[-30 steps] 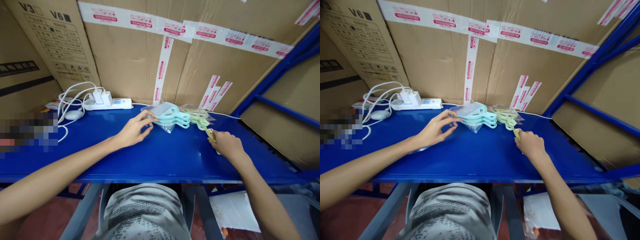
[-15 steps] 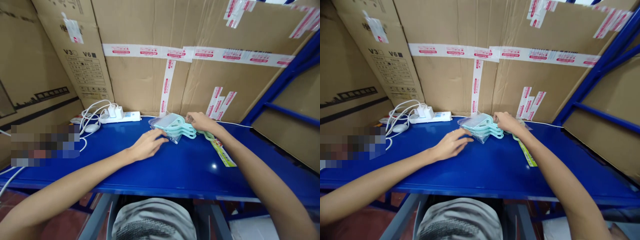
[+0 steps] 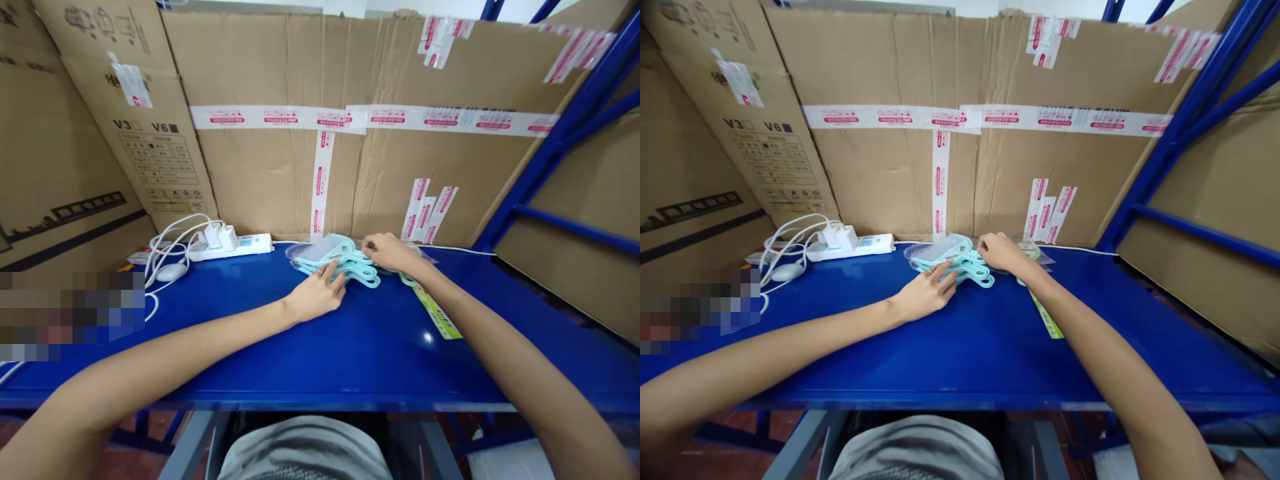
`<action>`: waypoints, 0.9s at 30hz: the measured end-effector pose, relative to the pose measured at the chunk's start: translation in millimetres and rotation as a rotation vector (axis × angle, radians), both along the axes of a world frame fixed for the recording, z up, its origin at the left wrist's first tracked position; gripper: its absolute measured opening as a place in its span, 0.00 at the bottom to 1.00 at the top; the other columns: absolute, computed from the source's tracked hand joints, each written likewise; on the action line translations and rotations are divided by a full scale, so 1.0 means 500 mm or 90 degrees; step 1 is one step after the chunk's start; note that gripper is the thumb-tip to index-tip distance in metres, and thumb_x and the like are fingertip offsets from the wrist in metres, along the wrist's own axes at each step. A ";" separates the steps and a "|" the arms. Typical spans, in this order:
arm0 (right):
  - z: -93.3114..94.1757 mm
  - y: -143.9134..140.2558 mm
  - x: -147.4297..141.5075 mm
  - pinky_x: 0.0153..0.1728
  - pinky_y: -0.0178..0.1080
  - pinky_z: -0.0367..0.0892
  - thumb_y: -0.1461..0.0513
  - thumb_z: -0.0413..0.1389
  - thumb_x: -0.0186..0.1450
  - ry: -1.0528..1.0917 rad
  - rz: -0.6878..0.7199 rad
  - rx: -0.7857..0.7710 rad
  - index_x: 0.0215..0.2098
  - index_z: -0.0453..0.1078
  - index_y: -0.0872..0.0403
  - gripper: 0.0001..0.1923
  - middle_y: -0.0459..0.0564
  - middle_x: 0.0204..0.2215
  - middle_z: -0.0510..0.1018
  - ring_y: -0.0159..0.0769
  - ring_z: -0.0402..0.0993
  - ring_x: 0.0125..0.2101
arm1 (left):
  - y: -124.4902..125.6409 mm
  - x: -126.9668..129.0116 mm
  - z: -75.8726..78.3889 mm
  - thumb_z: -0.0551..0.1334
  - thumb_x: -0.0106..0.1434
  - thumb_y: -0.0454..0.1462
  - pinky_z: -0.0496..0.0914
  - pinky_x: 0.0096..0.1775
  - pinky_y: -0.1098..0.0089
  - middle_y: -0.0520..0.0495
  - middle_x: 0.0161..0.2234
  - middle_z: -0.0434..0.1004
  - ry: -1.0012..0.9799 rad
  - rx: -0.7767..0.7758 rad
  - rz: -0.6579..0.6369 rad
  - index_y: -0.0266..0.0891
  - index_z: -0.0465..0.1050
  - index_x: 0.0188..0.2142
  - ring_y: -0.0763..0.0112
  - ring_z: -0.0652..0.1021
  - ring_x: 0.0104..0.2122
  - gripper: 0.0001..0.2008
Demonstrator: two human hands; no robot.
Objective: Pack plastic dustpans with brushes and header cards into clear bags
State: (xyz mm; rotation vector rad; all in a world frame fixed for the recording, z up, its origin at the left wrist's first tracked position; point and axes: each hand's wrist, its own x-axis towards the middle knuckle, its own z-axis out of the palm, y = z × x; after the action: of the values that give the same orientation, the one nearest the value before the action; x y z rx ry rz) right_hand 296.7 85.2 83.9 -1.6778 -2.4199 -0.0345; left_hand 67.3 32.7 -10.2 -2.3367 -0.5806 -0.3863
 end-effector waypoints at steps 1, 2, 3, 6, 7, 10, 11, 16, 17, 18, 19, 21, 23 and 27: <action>-0.002 -0.001 0.001 0.41 0.36 0.68 0.64 0.56 0.72 0.005 0.030 -0.003 0.40 0.79 0.53 0.09 0.51 0.40 0.87 0.41 0.83 0.43 | 0.002 -0.011 -0.006 0.57 0.74 0.26 0.78 0.57 0.51 0.31 0.52 0.82 0.002 -0.001 -0.002 0.30 0.82 0.46 0.43 0.77 0.62 0.13; -0.006 -0.003 0.002 0.42 0.36 0.68 0.63 0.56 0.72 0.013 0.061 -0.001 0.40 0.79 0.52 0.09 0.50 0.39 0.87 0.40 0.82 0.41 | 0.003 -0.030 -0.013 0.57 0.74 0.25 0.79 0.57 0.53 0.31 0.53 0.82 -0.002 -0.005 -0.011 0.30 0.81 0.47 0.44 0.77 0.63 0.13; -0.012 -0.007 0.002 0.43 0.37 0.69 0.62 0.56 0.72 0.018 0.090 0.015 0.40 0.79 0.52 0.09 0.50 0.38 0.87 0.40 0.82 0.41 | 0.004 -0.053 -0.018 0.56 0.74 0.25 0.79 0.57 0.55 0.31 0.54 0.82 -0.012 -0.014 -0.028 0.30 0.81 0.49 0.46 0.76 0.64 0.14; -0.039 -0.030 0.004 0.47 0.44 0.71 0.59 0.52 0.76 0.002 0.163 0.135 0.39 0.79 0.54 0.14 0.55 0.37 0.85 0.45 0.80 0.42 | -0.002 -0.140 -0.021 0.55 0.75 0.26 0.78 0.59 0.57 0.34 0.59 0.81 -0.064 -0.069 -0.117 0.32 0.78 0.56 0.53 0.73 0.68 0.16; -0.049 -0.042 0.006 0.49 0.47 0.71 0.59 0.51 0.77 -0.005 0.191 0.190 0.39 0.79 0.55 0.15 0.57 0.38 0.84 0.47 0.79 0.43 | -0.007 -0.169 -0.017 0.55 0.75 0.27 0.77 0.61 0.57 0.36 0.60 0.80 -0.079 -0.090 -0.145 0.33 0.76 0.59 0.56 0.72 0.68 0.17; -0.072 -0.083 0.012 0.54 0.53 0.71 0.62 0.53 0.75 -0.023 0.307 0.339 0.43 0.78 0.56 0.12 0.63 0.47 0.80 0.52 0.74 0.53 | -0.037 -0.239 0.000 0.56 0.75 0.28 0.75 0.64 0.56 0.38 0.61 0.80 -0.130 -0.134 -0.170 0.36 0.74 0.62 0.59 0.72 0.68 0.19; -0.075 -0.096 0.014 0.56 0.55 0.71 0.63 0.54 0.73 -0.038 0.351 0.375 0.44 0.78 0.56 0.10 0.63 0.50 0.78 0.54 0.71 0.56 | -0.049 -0.254 0.005 0.56 0.75 0.28 0.75 0.63 0.55 0.38 0.61 0.80 -0.150 -0.140 -0.157 0.37 0.74 0.61 0.59 0.73 0.68 0.19; -0.077 -0.118 0.010 0.65 0.66 0.62 0.62 0.59 0.70 -0.191 0.524 0.414 0.43 0.79 0.53 0.07 0.59 0.54 0.78 0.62 0.60 0.69 | -0.086 -0.267 0.011 0.61 0.74 0.32 0.76 0.59 0.48 0.36 0.57 0.81 -0.190 -0.129 -0.049 0.37 0.77 0.57 0.49 0.74 0.65 0.14; -0.078 -0.114 0.006 0.66 0.67 0.60 0.62 0.60 0.69 -0.213 0.534 0.407 0.44 0.80 0.53 0.07 0.59 0.53 0.79 0.62 0.59 0.70 | -0.086 -0.259 0.009 0.62 0.74 0.32 0.76 0.59 0.46 0.36 0.57 0.81 -0.182 -0.122 -0.037 0.37 0.77 0.57 0.47 0.74 0.65 0.14; -0.080 -0.108 0.002 0.67 0.69 0.59 0.62 0.61 0.69 -0.226 0.539 0.400 0.45 0.80 0.53 0.08 0.59 0.52 0.80 0.62 0.59 0.70 | -0.084 -0.249 0.007 0.62 0.74 0.32 0.75 0.59 0.44 0.35 0.58 0.80 -0.169 -0.115 -0.029 0.37 0.77 0.58 0.46 0.73 0.65 0.15; -0.082 -0.102 -0.002 0.67 0.69 0.58 0.62 0.62 0.69 -0.235 0.538 0.396 0.46 0.80 0.53 0.08 0.59 0.52 0.81 0.62 0.59 0.71 | -0.080 -0.237 0.005 0.62 0.73 0.32 0.74 0.60 0.43 0.35 0.59 0.79 -0.152 -0.108 -0.025 0.37 0.77 0.58 0.44 0.72 0.66 0.16; -0.088 -0.092 -0.009 0.67 0.71 0.58 0.62 0.63 0.69 -0.240 0.524 0.397 0.46 0.81 0.53 0.09 0.59 0.52 0.81 0.62 0.60 0.70 | -0.073 -0.216 0.001 0.63 0.72 0.31 0.73 0.61 0.42 0.34 0.61 0.76 -0.115 -0.092 -0.024 0.37 0.77 0.59 0.43 0.70 0.66 0.17; -0.093 -0.087 -0.011 0.67 0.72 0.58 0.62 0.63 0.69 -0.243 0.503 0.399 0.46 0.81 0.53 0.09 0.60 0.52 0.82 0.63 0.62 0.70 | -0.069 -0.203 -0.003 0.63 0.72 0.30 0.72 0.61 0.43 0.34 0.62 0.75 -0.084 -0.071 -0.023 0.36 0.77 0.60 0.43 0.70 0.66 0.18; -0.100 -0.082 -0.006 0.66 0.71 0.60 0.61 0.62 0.70 -0.270 0.448 0.395 0.41 0.82 0.56 0.07 0.63 0.50 0.83 0.64 0.67 0.66 | -0.067 -0.205 -0.002 0.61 0.73 0.29 0.73 0.60 0.46 0.34 0.58 0.77 -0.040 -0.034 0.021 0.34 0.77 0.59 0.45 0.73 0.62 0.17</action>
State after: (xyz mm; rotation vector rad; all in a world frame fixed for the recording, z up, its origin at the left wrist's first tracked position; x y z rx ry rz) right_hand 293.6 44.4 33.8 -0.5551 -2.7304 -0.9942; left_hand -35.1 -0.6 -11.4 -2.3701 -0.6661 -0.4343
